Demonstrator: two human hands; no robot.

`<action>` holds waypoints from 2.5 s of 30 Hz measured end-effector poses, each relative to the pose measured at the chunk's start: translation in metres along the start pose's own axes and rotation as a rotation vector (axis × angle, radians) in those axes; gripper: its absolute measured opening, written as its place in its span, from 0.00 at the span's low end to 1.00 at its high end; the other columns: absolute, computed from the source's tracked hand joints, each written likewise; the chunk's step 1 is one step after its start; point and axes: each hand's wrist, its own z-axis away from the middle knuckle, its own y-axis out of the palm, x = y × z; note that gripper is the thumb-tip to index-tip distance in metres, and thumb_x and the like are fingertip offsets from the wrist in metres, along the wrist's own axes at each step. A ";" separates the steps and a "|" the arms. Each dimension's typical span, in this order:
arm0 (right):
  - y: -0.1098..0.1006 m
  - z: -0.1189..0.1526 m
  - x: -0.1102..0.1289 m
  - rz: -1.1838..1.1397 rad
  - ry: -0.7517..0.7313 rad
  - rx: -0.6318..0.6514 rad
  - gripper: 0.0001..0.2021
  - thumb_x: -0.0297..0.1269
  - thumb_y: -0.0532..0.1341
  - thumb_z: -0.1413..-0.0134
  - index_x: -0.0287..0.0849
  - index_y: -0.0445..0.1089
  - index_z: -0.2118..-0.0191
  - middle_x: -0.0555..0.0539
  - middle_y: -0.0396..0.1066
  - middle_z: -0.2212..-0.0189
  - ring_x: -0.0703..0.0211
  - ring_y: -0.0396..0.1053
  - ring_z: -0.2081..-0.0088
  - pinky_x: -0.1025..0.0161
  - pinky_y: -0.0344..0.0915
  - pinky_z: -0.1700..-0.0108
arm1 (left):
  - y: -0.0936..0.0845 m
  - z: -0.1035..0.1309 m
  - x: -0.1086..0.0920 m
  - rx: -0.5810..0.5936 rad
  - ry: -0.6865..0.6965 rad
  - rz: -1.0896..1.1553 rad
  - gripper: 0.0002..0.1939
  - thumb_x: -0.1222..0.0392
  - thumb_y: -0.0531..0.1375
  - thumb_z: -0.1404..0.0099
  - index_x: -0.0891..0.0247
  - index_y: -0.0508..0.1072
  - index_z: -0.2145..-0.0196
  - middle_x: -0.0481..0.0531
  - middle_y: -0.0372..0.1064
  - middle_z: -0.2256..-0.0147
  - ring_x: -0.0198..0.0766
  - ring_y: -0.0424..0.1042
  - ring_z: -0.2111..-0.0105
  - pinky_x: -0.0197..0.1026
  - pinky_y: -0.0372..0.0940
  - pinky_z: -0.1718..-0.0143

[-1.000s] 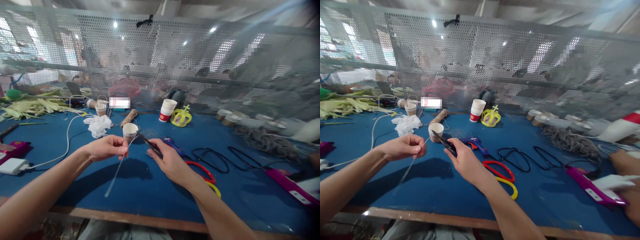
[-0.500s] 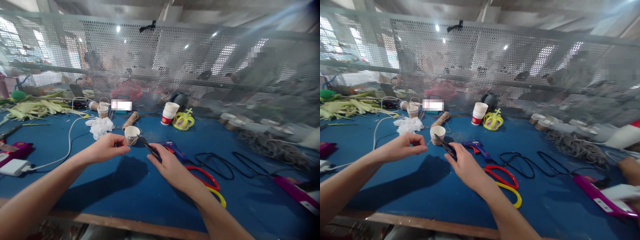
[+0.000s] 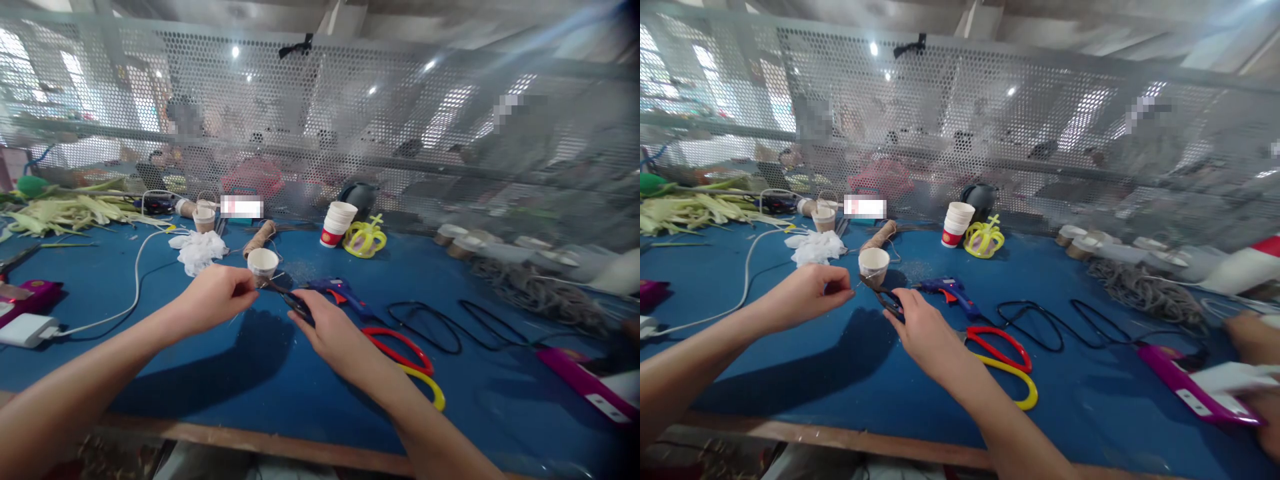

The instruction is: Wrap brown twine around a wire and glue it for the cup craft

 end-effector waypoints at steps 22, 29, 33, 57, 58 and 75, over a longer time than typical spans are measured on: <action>-0.012 0.004 0.008 -0.279 -0.002 0.096 0.15 0.41 0.49 0.41 0.40 0.62 0.53 0.42 0.69 0.57 0.57 0.67 0.57 0.60 0.62 0.55 | 0.000 -0.010 0.039 0.591 -0.062 1.198 0.19 0.46 0.58 0.45 0.67 0.70 0.67 0.52 0.69 0.72 0.33 0.65 0.72 0.37 0.58 0.68; -0.007 0.002 0.006 -0.234 0.006 0.089 0.13 0.40 0.49 0.42 0.40 0.62 0.55 0.42 0.69 0.59 0.55 0.67 0.58 0.58 0.62 0.56 | 0.010 -0.003 0.012 0.341 -0.023 0.695 0.14 0.53 0.58 0.46 0.65 0.62 0.79 0.45 0.59 0.82 0.30 0.56 0.80 0.35 0.52 0.75; -0.004 0.002 0.005 -0.151 0.066 0.061 0.13 0.38 0.51 0.43 0.37 0.63 0.56 0.39 0.69 0.59 0.51 0.67 0.57 0.55 0.62 0.56 | -0.001 0.003 -0.013 -0.071 -0.058 -0.098 0.08 0.63 0.53 0.44 0.65 0.63 0.79 0.48 0.59 0.81 0.34 0.58 0.77 0.40 0.53 0.70; -0.004 0.002 0.003 -0.119 0.025 0.027 0.13 0.38 0.50 0.42 0.38 0.61 0.54 0.39 0.69 0.58 0.52 0.67 0.56 0.56 0.63 0.56 | -0.015 -0.002 0.000 0.299 0.005 0.156 0.12 0.53 0.55 0.42 0.65 0.72 0.70 0.51 0.69 0.75 0.36 0.64 0.75 0.37 0.56 0.71; -0.005 0.002 0.003 -0.139 0.014 0.023 0.14 0.39 0.50 0.42 0.39 0.61 0.54 0.40 0.69 0.58 0.53 0.67 0.56 0.56 0.62 0.56 | -0.017 -0.004 0.008 0.425 0.038 0.349 0.14 0.52 0.54 0.41 0.64 0.72 0.67 0.51 0.70 0.72 0.36 0.65 0.72 0.36 0.57 0.70; -0.007 0.002 0.008 -0.255 -0.011 0.095 0.13 0.38 0.49 0.41 0.40 0.61 0.53 0.42 0.68 0.57 0.56 0.66 0.56 0.58 0.61 0.54 | 0.025 -0.009 0.023 0.421 -0.151 1.472 0.11 0.56 0.65 0.50 0.68 0.71 0.75 0.48 0.67 0.79 0.29 0.64 0.77 0.33 0.54 0.72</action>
